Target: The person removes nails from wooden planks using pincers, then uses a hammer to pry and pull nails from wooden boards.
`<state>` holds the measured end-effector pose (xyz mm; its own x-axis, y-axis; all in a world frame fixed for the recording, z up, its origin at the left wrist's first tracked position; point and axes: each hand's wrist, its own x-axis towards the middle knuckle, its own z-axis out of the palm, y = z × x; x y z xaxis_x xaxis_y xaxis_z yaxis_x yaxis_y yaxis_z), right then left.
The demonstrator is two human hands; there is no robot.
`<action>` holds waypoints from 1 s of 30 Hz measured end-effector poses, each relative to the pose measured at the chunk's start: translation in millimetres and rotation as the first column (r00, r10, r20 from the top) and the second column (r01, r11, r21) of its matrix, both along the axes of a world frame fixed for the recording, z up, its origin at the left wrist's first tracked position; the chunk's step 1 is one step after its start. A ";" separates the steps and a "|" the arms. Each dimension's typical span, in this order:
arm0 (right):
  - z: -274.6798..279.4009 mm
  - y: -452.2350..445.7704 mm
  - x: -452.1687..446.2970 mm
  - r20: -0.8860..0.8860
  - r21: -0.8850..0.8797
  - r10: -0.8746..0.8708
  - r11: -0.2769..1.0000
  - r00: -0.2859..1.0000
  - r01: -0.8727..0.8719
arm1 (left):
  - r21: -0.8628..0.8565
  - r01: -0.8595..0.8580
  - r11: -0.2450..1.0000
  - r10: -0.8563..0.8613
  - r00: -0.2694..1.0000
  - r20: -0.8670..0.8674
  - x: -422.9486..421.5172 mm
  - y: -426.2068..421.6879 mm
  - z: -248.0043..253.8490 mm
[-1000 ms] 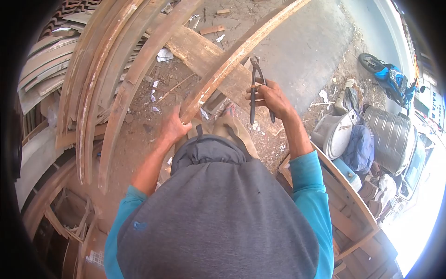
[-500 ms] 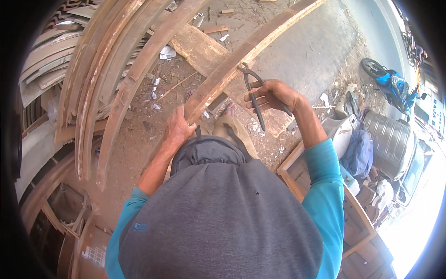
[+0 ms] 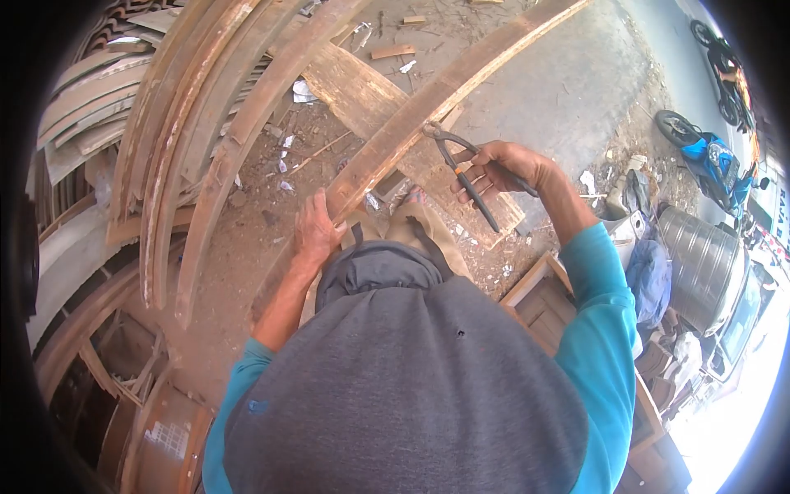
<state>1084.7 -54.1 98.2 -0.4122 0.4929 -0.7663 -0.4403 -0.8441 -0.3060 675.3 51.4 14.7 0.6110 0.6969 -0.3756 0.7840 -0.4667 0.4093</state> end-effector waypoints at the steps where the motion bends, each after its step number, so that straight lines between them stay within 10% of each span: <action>1: -1.0 -1.4 0.1 -0.004 0.013 0.005 1.000 1.000 -0.005 | 0.016 0.004 1.000 -0.004 1.000 -0.011 0.1 -0.9 1.0; 14: -16.8 -5.4 0.8 -0.100 0.009 -0.073 0.997 0.992 0.074 | 0.048 0.017 0.999 -0.016 1.000 -0.016 2.1 -1.1 3.1; 25: 6.5 0.2 -131.3 0.455 0.064 -0.403 0.904 0.794 0.422 | -0.098 0.036 0.995 -0.031 0.998 0.049 -0.4 14.6 1.9; 30: -97.9 -0.2 -206.0 0.810 0.350 -0.426 0.903 0.403 0.251 | -0.257 0.005 0.966 0.003 1.000 0.031 -0.3 40.8 8.9</action>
<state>878.7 -54.2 0.2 0.6320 0.5724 -0.5224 -0.1205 -0.5934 -0.7959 675.0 92.2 23.6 0.6255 0.5790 -0.5230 0.7689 -0.3432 0.5395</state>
